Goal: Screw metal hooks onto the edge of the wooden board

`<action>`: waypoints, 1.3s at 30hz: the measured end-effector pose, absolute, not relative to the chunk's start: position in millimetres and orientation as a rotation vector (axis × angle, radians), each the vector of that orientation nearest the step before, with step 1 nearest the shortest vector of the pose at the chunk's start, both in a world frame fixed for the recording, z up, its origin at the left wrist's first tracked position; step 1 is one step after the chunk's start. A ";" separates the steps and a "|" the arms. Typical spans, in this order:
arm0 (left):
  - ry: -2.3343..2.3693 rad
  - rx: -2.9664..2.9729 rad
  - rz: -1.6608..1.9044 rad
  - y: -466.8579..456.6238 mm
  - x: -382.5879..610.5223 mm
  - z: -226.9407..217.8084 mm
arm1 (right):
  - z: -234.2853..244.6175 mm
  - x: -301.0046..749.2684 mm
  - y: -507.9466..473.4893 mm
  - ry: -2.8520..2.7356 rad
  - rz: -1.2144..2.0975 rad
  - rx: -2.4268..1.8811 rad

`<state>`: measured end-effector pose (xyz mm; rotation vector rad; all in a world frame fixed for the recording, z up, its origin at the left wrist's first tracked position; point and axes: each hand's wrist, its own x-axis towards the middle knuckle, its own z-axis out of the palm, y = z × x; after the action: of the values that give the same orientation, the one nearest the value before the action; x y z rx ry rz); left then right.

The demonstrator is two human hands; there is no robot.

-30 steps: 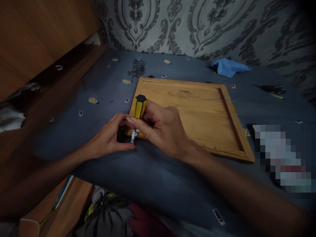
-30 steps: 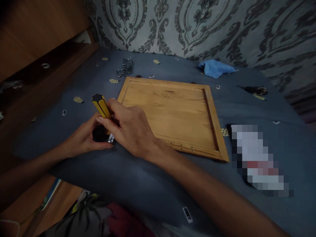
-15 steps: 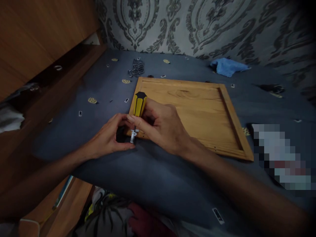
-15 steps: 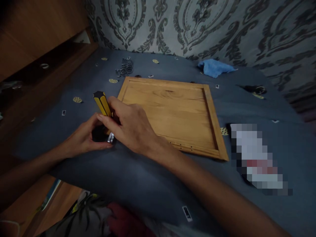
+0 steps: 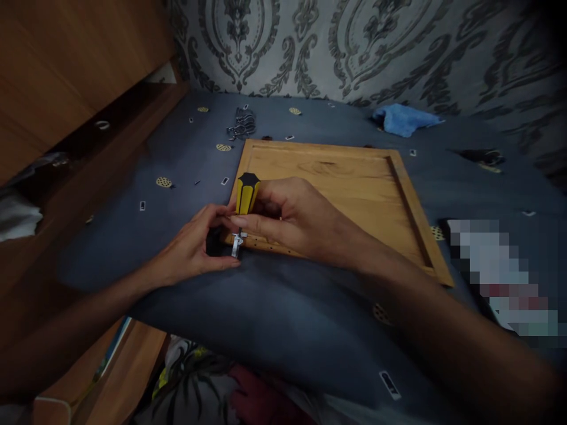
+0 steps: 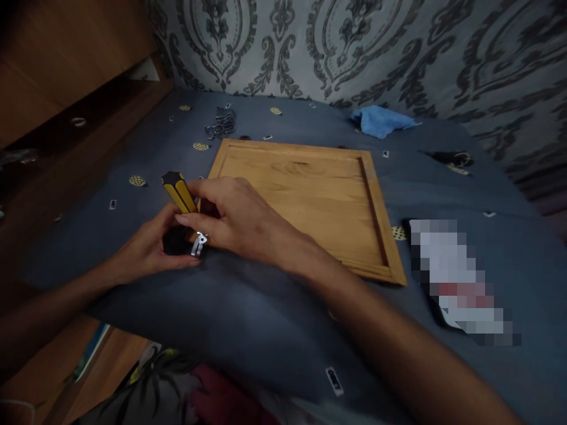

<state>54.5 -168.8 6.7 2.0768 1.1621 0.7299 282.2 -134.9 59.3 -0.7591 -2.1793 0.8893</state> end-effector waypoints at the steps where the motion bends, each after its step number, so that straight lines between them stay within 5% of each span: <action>1: 1.157 2.080 0.732 -168.8 54.4 6.4 | 59.2 282.8 -134.0 -2.191 0.901 -0.747; 39: 1.133 2.014 0.757 -169.5 55.2 7.1 | 50.5 279.6 -135.8 -2.186 0.678 -0.742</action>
<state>55.2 -169.5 7.1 2.0137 1.1331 0.7566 279.6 -135.8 50.5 -0.7419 -2.1859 0.6784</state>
